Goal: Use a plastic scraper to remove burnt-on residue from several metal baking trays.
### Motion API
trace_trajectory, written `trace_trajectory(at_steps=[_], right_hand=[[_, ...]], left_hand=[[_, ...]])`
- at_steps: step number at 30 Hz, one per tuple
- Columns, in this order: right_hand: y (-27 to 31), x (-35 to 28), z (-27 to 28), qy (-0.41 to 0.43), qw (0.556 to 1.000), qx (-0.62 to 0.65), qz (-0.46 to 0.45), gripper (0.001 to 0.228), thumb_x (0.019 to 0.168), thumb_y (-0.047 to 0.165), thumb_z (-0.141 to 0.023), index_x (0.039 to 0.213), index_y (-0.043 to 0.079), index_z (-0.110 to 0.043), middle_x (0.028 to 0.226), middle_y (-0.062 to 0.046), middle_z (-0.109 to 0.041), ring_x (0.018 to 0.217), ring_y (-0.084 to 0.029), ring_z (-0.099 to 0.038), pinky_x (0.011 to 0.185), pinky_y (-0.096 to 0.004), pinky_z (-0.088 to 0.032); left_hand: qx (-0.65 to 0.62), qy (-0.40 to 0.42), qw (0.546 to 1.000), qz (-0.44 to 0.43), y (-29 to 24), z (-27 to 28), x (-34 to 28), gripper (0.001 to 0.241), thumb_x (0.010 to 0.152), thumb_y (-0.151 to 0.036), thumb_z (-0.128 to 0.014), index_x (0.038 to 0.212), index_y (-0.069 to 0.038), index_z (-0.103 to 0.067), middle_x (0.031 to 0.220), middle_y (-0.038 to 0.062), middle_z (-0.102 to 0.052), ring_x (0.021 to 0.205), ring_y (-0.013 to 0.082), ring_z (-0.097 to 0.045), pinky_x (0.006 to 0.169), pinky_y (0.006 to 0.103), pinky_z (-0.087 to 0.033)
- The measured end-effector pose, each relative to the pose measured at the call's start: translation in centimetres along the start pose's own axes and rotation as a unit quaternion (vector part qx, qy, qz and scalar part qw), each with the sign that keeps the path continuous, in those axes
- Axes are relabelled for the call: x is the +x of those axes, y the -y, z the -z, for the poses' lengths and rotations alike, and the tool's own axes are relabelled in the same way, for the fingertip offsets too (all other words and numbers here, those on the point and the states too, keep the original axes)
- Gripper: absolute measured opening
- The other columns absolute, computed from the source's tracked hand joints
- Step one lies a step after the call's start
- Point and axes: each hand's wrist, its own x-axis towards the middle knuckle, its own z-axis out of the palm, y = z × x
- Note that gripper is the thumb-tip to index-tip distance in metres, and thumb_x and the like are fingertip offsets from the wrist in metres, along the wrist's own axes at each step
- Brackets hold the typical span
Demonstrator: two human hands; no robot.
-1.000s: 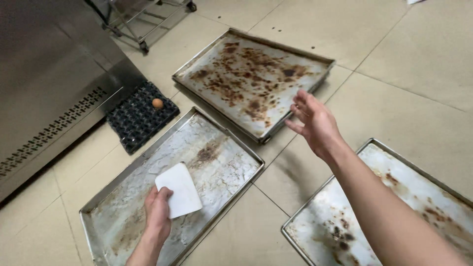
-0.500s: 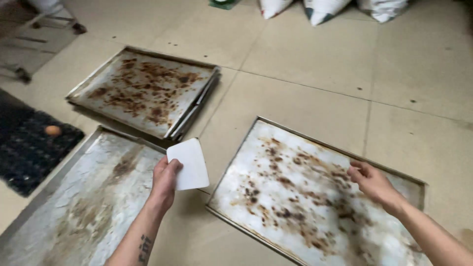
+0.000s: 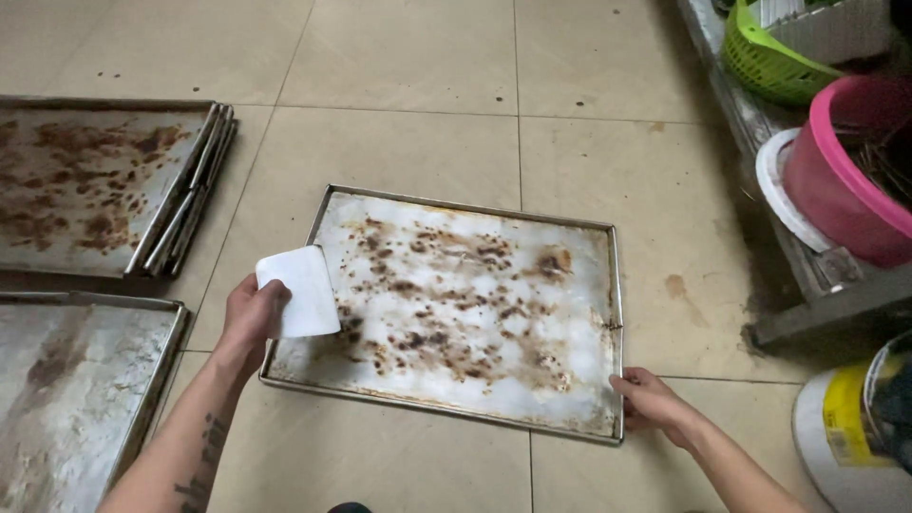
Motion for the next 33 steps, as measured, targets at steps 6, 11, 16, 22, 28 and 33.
trace_trajectory(at_steps=[6,11,16,22,28,33], right_hand=[[0.5,0.4,-1.9,-0.076,0.991,0.049,0.101,0.048,0.120,0.024,-0.065,0.143,-0.015,-0.050,0.122,-0.030,-0.067,0.107,-0.040,-0.075,0.096,-0.049,-0.066],[4.3,-1.9,-2.4,-0.229,0.914,0.131,0.308,0.042,0.118,0.042,-0.082,0.105,0.006,-0.064,0.082,-0.009,-0.053,0.074,-0.026,-0.050,0.062,-0.039,-0.038],[14.0,-13.3,-1.0,-0.117,0.909,0.128,0.379,0.028,0.123,0.022,-0.069,0.107,0.006,-0.052,0.095,-0.004,-0.044,0.082,-0.017,-0.047,0.075,-0.034,-0.046],[14.4,-11.9,0.2,-0.118,0.908,0.065,0.396,0.025,0.122,0.015,-0.068,0.109,0.005,-0.049,0.091,-0.004,-0.043,0.070,-0.015,-0.043,0.055,-0.031,-0.038],[4.2,-0.8,0.3,-0.148,0.938,-0.125,0.288,0.031,0.120,0.025,-0.072,0.112,0.001,-0.055,0.087,-0.011,-0.053,0.072,-0.025,-0.052,0.061,-0.043,-0.045],[-2.0,5.3,-1.4,-0.130,0.922,-0.331,0.152,0.049,0.116,0.056,-0.064,0.120,0.009,-0.072,0.105,-0.013,-0.086,0.092,-0.031,-0.084,0.084,-0.044,-0.064]], left_hand=[[0.020,-0.023,1.000,-0.003,-0.9,0.5,-1.2,0.048,0.103,-0.003,-0.059,0.148,0.008,-0.068,0.122,0.022,-0.075,0.105,0.0290,-0.069,0.090,0.0395,-0.058],[-0.006,-0.094,0.995,-0.025,4.0,4.2,3.9,0.048,0.090,-0.013,-0.074,0.136,0.000,-0.074,0.097,0.016,-0.076,0.085,0.0299,-0.077,0.071,0.0474,-0.063],[-0.031,-0.127,0.991,-0.031,1.6,6.1,1.6,0.042,0.103,-0.011,-0.063,0.141,0.004,-0.072,0.116,0.013,-0.076,0.096,0.0200,-0.067,0.082,0.0323,-0.057],[-0.042,-0.135,0.990,-0.025,0.9,6.7,1.5,0.048,0.103,-0.008,-0.060,0.150,-0.003,-0.070,0.126,0.013,-0.076,0.104,0.0214,-0.070,0.089,0.0329,-0.060],[0.079,-0.110,0.987,-0.085,2.0,9.5,2.9,0.049,0.098,-0.008,-0.066,0.145,0.005,-0.069,0.119,0.017,-0.080,0.096,0.0243,-0.075,0.080,0.0343,-0.062],[0.253,-0.092,0.949,-0.164,3.0,11.3,4.4,0.057,0.092,-0.011,-0.070,0.146,0.006,-0.067,0.127,0.024,-0.081,0.107,0.0353,-0.079,0.093,0.0439,-0.066]])
